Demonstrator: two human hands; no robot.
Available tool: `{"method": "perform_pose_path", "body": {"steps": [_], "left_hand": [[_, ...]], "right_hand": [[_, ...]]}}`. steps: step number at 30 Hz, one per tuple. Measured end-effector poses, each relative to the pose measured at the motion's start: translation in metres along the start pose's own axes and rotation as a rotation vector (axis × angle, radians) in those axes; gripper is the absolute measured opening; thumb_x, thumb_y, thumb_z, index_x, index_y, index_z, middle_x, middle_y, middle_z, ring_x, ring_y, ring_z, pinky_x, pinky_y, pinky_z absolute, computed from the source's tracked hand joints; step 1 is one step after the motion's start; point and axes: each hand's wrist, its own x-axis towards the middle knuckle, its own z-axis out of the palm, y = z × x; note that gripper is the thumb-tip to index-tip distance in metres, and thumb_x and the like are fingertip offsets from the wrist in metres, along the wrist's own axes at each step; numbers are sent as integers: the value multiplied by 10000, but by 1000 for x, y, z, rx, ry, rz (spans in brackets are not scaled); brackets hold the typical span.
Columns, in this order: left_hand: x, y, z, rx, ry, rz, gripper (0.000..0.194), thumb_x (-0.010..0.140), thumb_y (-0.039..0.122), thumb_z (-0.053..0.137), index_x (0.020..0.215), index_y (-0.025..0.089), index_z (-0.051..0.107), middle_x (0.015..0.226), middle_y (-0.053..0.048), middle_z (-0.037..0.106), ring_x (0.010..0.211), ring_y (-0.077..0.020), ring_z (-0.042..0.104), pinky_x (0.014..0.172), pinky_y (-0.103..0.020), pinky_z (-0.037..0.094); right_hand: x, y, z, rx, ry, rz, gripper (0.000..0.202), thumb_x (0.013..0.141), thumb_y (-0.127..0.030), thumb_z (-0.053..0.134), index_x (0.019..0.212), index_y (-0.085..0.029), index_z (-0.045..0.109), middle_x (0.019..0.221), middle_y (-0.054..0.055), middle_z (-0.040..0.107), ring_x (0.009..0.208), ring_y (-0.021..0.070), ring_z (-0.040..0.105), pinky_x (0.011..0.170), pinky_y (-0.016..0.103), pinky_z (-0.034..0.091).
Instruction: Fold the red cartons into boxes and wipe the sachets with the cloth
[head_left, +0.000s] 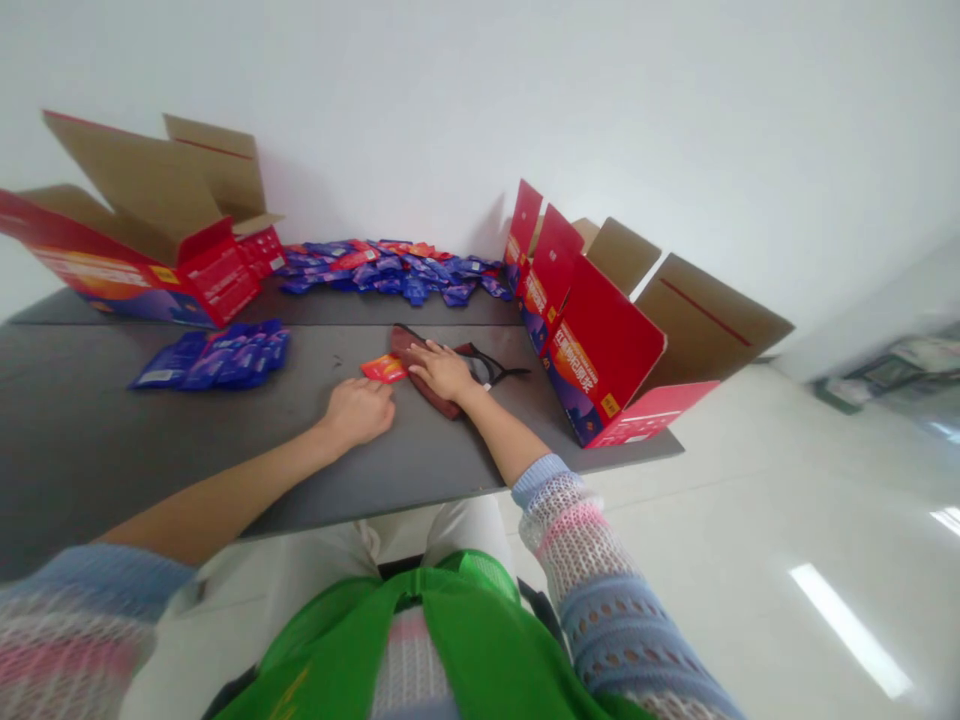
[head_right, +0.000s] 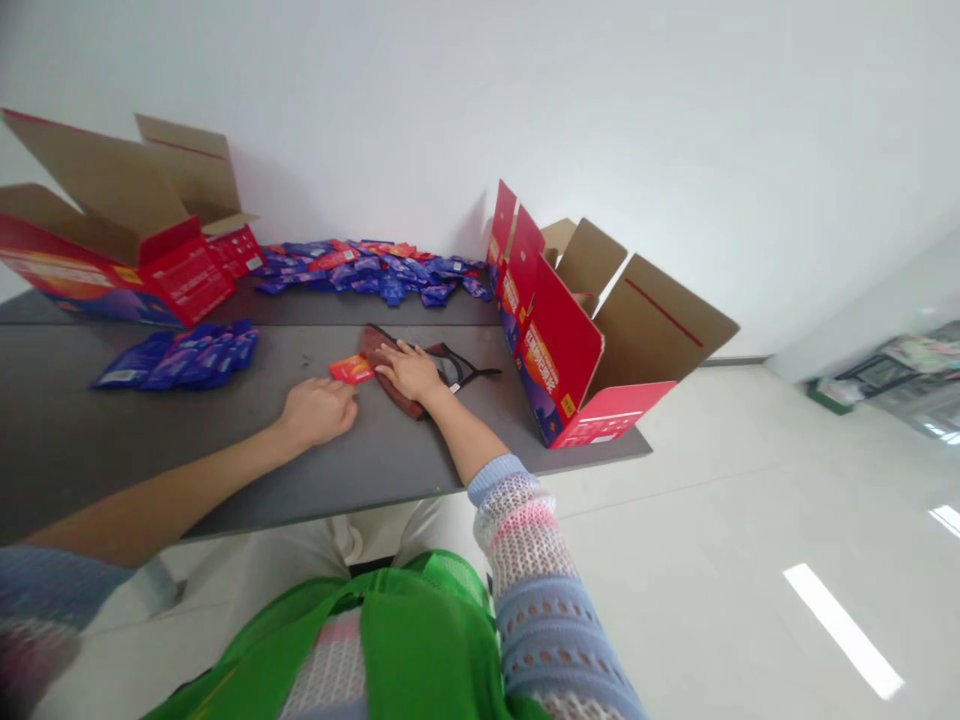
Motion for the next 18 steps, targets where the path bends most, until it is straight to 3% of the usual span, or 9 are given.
{"method": "perform_pose_path", "body": {"steps": [3,6,8,12,18], "left_hand": [[8,-11,1,-41,80,40,457,880,318,452,1219,124,691,1229,-211,677,1156,-363,616,955,-467,447],[17,-15,0,-107,183,-28,731,851,408,517,1493,68,432,1475,-247,486,1324,-403,474,1022,-485,405],[24,-15,-2,-112,133,-38,845,849,456,525,1539,14,320,1455,-282,489,1314,-416,471,1010,-490,413],[37,-24,3,-67,-21,9,600,929,339,383,1429,37,517,1284,-249,635,1181,-383,569,950,-483,453],[41,-55,13,-233,42,-31,528,936,241,348,1337,22,611,1250,-240,670,1158,-338,611,1037,-461,427]], "right_hand": [[-2,10,0,-16,-1,56,511,1033,-477,373,1487,-260,458,1535,3,470,1458,226,375,1207,448,303],[-3,18,-1,-10,1,77,505,1035,-486,363,1468,-258,486,1515,8,497,1441,222,403,1206,445,304],[-3,20,-1,-1,11,90,485,1035,-474,372,1448,-263,514,1504,11,510,1434,231,415,1204,451,306],[0,21,0,50,45,120,473,1032,-436,403,1429,-218,541,1493,62,521,1433,268,417,1201,479,294],[2,38,-3,466,171,299,585,1043,-533,263,1398,-184,569,1382,103,624,1300,230,572,1110,387,419]]}}
